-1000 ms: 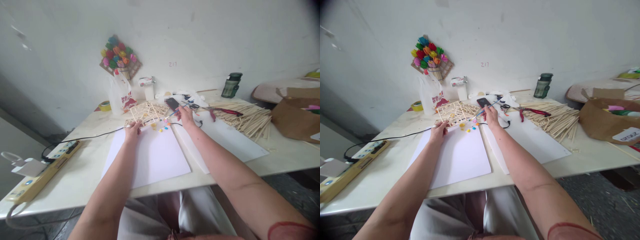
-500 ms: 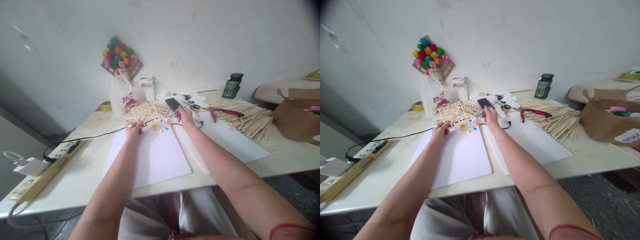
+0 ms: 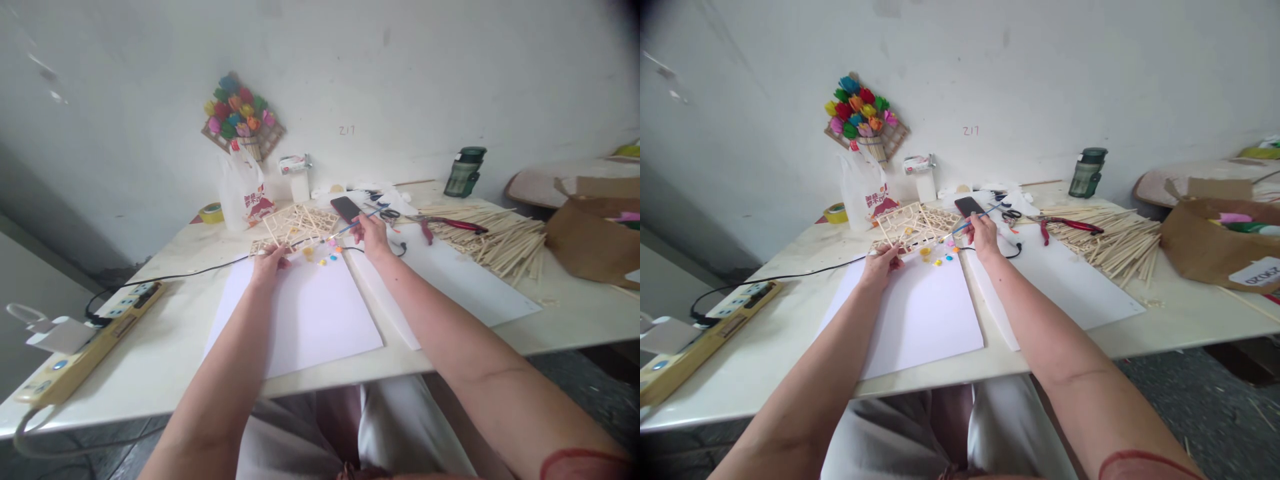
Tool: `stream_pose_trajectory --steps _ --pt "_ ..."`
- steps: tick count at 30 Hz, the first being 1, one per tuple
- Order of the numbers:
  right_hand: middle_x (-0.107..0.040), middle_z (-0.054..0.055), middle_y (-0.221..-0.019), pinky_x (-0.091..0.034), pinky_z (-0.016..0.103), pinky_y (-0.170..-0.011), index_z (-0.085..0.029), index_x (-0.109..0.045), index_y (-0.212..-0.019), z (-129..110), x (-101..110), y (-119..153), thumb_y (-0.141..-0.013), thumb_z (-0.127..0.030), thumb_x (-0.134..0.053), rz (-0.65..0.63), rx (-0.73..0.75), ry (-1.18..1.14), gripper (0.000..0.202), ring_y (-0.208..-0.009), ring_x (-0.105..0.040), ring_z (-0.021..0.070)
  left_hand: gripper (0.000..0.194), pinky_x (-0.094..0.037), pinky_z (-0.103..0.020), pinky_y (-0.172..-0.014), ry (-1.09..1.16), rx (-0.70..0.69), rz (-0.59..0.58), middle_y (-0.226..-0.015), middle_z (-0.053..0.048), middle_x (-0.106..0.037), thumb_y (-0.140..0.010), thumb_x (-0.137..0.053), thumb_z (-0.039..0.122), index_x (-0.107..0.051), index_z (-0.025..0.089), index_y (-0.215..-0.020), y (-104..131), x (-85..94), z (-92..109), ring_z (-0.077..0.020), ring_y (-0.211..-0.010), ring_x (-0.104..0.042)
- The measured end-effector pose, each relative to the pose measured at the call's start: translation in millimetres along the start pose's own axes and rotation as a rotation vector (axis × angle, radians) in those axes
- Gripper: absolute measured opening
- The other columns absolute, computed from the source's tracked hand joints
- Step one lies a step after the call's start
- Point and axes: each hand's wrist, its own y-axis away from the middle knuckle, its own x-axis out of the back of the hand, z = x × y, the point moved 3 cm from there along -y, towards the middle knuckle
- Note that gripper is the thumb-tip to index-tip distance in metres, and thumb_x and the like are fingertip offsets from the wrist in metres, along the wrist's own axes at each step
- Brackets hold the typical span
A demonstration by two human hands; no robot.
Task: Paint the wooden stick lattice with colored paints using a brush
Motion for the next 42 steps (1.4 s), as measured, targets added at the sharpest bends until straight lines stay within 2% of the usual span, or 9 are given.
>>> stream_pose_trajectory --steps 6,11,18,28,33,37,42 --pt "-0.056 -0.003 -0.043 -0.030 0.017 -0.030 -0.019 -0.051 -0.065 -0.1 -0.2 -0.4 -0.083 -0.036 -0.058 0.004 -0.005 -0.007 0.027 -0.029 -0.040 0.0060 0.047 -0.041 -0.021 -0.045 0.027 0.010 -0.054 -0.080 -0.005 -0.072 -0.052 -0.081 0.049 -0.067 0.015 -0.080 1.1 -0.9 0.6 -0.0091 -0.047 -0.058" --pt "-0.057 -0.003 -0.043 -0.032 0.018 -0.030 -0.019 -0.052 -0.064 0.0 -1.0 0.5 -0.080 -0.036 -0.062 -0.010 -0.021 -0.051 0.026 -0.029 -0.041 0.0061 0.046 -0.042 -0.020 -0.047 0.033 -0.011 -0.072 -0.089 -0.006 -0.073 -0.057 -0.080 0.045 -0.064 0.016 -0.089 0.9 1.0 0.0 -0.0107 -0.053 -0.064" --pt "-0.063 0.000 -0.047 -0.037 0.019 -0.033 -0.017 -0.055 -0.066 1.6 -1.7 1.7 -0.076 -0.028 -0.065 -0.036 -0.050 -0.159 0.018 -0.034 -0.046 0.0072 0.042 -0.044 -0.019 -0.046 0.036 -0.008 -0.080 -0.089 -0.006 -0.072 -0.060 -0.080 0.045 -0.060 0.015 -0.082 -1.6 2.0 -2.6 -0.0111 -0.055 -0.066" --pt "-0.062 0.000 -0.049 -0.037 0.019 -0.033 -0.017 -0.055 -0.067 6.6 -2.2 2.1 -0.076 -0.033 -0.068 -0.054 -0.072 -0.135 0.023 -0.034 -0.048 0.0076 0.040 -0.049 -0.022 -0.050 0.006 0.012 -0.049 -0.079 -0.005 -0.070 -0.060 -0.080 0.045 -0.060 0.015 -0.077 -3.1 0.7 -1.5 -0.0110 -0.051 -0.063" --pt "-0.063 0.001 -0.050 -0.040 0.018 -0.036 -0.016 -0.058 -0.068 8.7 -3.7 2.9 -0.078 -0.032 -0.067 -0.092 -0.105 -0.156 0.021 -0.037 -0.050 0.0074 0.044 -0.049 -0.022 -0.049 0.022 -0.008 -0.085 -0.081 -0.005 -0.070 -0.058 -0.081 0.046 -0.063 0.014 -0.081 -3.6 0.3 -3.7 -0.0117 -0.053 -0.064" --pt "-0.064 0.001 -0.052 -0.048 0.019 -0.047 -0.015 -0.060 -0.066 7.2 -8.8 6.2 -0.079 -0.023 -0.065 -0.121 -0.135 -0.229 0.016 -0.044 -0.058 0.0087 0.047 -0.049 -0.021 -0.049 0.041 -0.013 -0.131 -0.081 -0.005 -0.070 -0.058 -0.081 0.047 -0.064 0.014 -0.086 -0.4 -1.8 -1.1 -0.0119 -0.053 -0.065" --pt "-0.068 0.003 -0.055 -0.054 0.023 -0.056 -0.015 -0.062 -0.065 6.3 -18.9 11.5 -0.079 -0.021 -0.067 -0.233 -0.130 -0.288 0.016 -0.053 -0.065 0.0122 0.047 -0.047 -0.022 -0.046 0.050 0.015 -0.200 -0.081 -0.006 -0.071 -0.054 -0.083 0.048 -0.064 0.015 -0.080 2.4 -4.8 1.8 -0.0117 -0.050 -0.063"
